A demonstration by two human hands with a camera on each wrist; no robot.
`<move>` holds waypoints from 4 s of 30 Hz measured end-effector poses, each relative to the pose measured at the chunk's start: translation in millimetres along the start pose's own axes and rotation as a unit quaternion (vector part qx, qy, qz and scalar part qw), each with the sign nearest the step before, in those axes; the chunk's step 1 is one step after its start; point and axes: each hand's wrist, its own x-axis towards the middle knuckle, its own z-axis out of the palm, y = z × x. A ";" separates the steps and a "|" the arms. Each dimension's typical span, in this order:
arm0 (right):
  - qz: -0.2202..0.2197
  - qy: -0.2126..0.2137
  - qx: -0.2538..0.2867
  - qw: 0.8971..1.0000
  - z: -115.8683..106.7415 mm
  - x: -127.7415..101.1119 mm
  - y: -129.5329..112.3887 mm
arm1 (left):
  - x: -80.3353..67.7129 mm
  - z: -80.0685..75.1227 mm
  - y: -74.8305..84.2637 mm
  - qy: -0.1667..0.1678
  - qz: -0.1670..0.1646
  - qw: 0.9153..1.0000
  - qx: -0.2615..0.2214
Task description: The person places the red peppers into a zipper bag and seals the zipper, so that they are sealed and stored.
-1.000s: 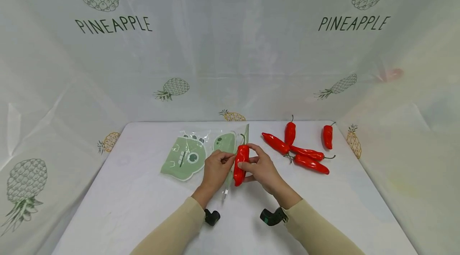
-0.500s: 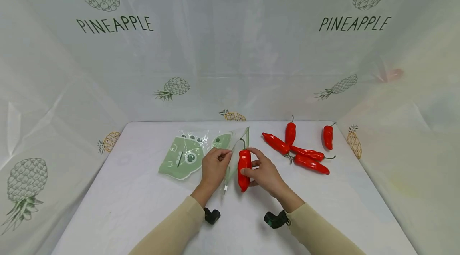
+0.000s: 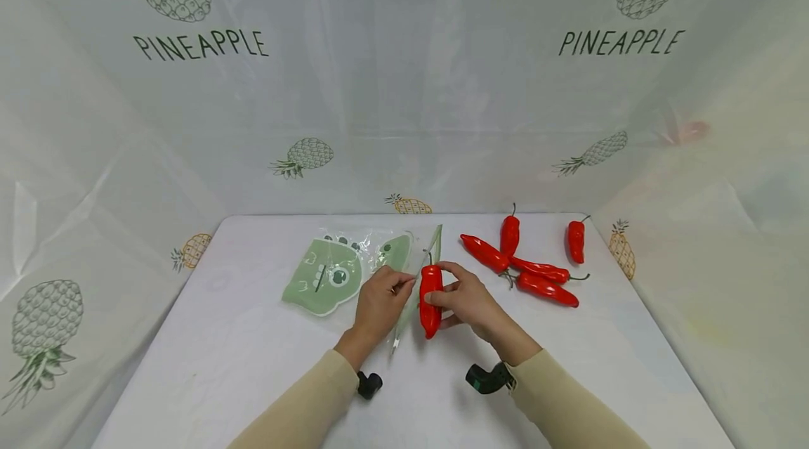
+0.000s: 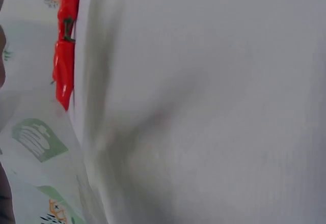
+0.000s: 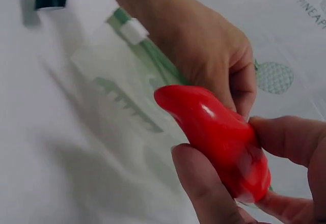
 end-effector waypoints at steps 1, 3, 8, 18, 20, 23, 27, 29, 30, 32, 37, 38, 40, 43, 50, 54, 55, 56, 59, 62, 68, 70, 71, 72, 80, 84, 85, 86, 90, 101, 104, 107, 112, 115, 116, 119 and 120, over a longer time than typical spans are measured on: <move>0.000 0.007 0.007 1.000 -0.3 1.4 -1.2 | -1.3 0.1 0.8 -0.005 0.008 1.000 0.003; 0.001 0.021 0.026 0.999 -0.3 4.0 -3.0 | -3.5 0.3 2.6 -0.012 0.015 1.000 -0.001; -0.006 0.069 0.013 0.998 1.9 7.7 -3.0 | -5.9 1.0 6.5 -0.008 0.019 1.000 -0.023; -0.038 0.079 -0.204 0.975 3.7 8.9 -2.0 | -3.9 -2.3 16.0 0.023 0.017 0.997 -0.065; -0.027 0.069 -0.139 0.987 2.5 9.9 -3.6 | -5.8 -2.5 17.2 0.016 0.014 0.998 -0.061; -0.015 0.066 -0.031 0.997 0.6 11.7 -5.6 | -9.4 -2.9 18.5 0.003 0.006 0.998 -0.062; -0.002 0.075 0.072 0.995 1.4 14.3 -4.3 | -12.8 -3.0 18.9 -0.004 -0.002 0.997 -0.078; -0.003 0.083 0.107 0.991 4.1 14.7 -2.0 | -13.4 -3.0 18.7 -0.002 -0.005 0.996 -0.092; -0.007 0.089 0.120 0.989 6.2 14.8 -0.6 | -13.5 -2.9 18.5 0.000 -0.007 0.995 -0.097; -0.026 0.102 0.128 0.986 11.7 15.3 3.3 | -13.3 -3.0 18.1 0.000 -0.013 0.994 -0.106; -0.078 0.130 0.023 0.988 26.9 14.6 12.5 | -10.0 -5.3 18.6 0.009 -0.020 0.993 -0.115; -0.082 0.135 -0.011 0.987 28.9 14.3 13.6 | -8.8 -6.4 19.3 0.013 -0.022 0.993 -0.117; -0.085 0.137 -0.069 0.985 31.7 13.5 14.3 | -5.9 -9.0 20.8 0.023 -0.027 0.992 -0.124; -0.088 0.129 -0.115 0.981 33.7 13.4 12.2 | -3.2 -12.4 22.9 0.030 -0.040 0.990 -0.130; -0.125 0.092 -0.010 0.988 41.9 21.8 4.0 | -3.5 -16.2 25.6 0.019 -0.042 0.988 -0.150; -0.143 0.079 -0.044 0.986 45.3 25.8 8.7 | 0.7 -21.7 24.9 0.038 -0.042 0.986 -0.155; -0.139 0.079 -0.067 0.985 45.0 26.2 10.7 | 2.5 -23.7 24.4 0.044 -0.043 0.986 -0.154; -0.133 0.082 -0.092 0.983 44.3 26.6 12.7 | 4.2 -25.4 23.4 0.050 -0.044 0.986 -0.154; -0.120 0.097 -0.166 0.974 40.1 26.4 17.1 | 9.4 -31.9 21.0 0.083 -0.041 0.984 -0.155; -0.110 0.120 -0.223 0.961 37.0 25.0 17.8 | 12.5 -34.8 17.0 0.119 -0.042 0.979 -0.163; -0.111 0.103 -0.189 0.970 40.9 20.9 7.5 | 10.8 -35.1 19.2 0.097 -0.050 0.985 -0.136; -0.110 0.083 -0.148 0.979 43.9 20.6 4.0 | 9.7 -33.4 20.4 0.075 -0.052 0.988 -0.122; -0.111 0.075 -0.131 0.982 45.4 20.6 2.9 | 9.4 -32.5 21.1 0.066 -0.054 0.989 -0.119; -0.110 0.069 -0.118 0.985 46.7 20.9 2.6 | 9.1 -31.6 21.8 0.058 -0.058 0.989 -0.119; -0.099 0.068 -0.073 0.990 53.4 23.3 7.1 | 4.9 -25.6 23.3 0.015 -0.134 0.982 -0.130; -0.104 0.065 -0.066 0.990 55.1 24.7 10.8 | 4.1 -26.8 19.0 0.014 -0.156 0.979 -0.132; -0.102 0.070 -0.077 0.989 55.3 24.9 11.3 | 4.8 -28.4 17.9 0.023 -0.161 0.978 -0.134; -0.099 0.075 -0.094 0.988 55.3 24.9 11.8 | 6.2 -30.5 16.8 0.038 -0.166 0.975 -0.142; -0.078 0.097 -0.168 0.978 54.0 24.1 10.9 | 12.6 -40.4 14.9 0.090 -0.186 0.962 -0.177; -0.084 0.073 -0.089 0.990 62.1 31.0 2.9 | 2.6 -36.1 21.3 0.012 -0.196 0.965 -0.172; -0.075 0.074 -0.079 0.991 62.8 33.1 3.7 | 2.7 -35.7 20.9 0.028 -0.188 0.968 -0.164; -0.065 0.073 -0.069 0.993 62.8 34.6 4.7 | 3.8 -36.2 19.3 0.040 -0.182 0.970 -0.155; -0.059 0.046 -0.082 0.994 62.2 34.7 6.3 | 5.0 -34.5 14.9 0.041 -0.184 0.968 -0.165; -0.060 0.046 -0.112 0.991 61.5 32.2 7.3 | 5.9 -31.8 10.7 0.047 -0.191 0.964 -0.181; -0.059 0.052 -0.122 0.989 61.1 31.1 7.5 | 6.2 -31.1 9.6 0.049 -0.194 0.962 -0.186; -0.069 0.072 -0.135 0.986 58.9 27.9 7.9 | 7.4 -30.6 7.9 0.054 -0.202 0.959 -0.192; -0.073 0.078 -0.136 0.985 57.8 27.1 8.0 | 7.7 -30.8 8.0 0.054 -0.203 0.958 -0.194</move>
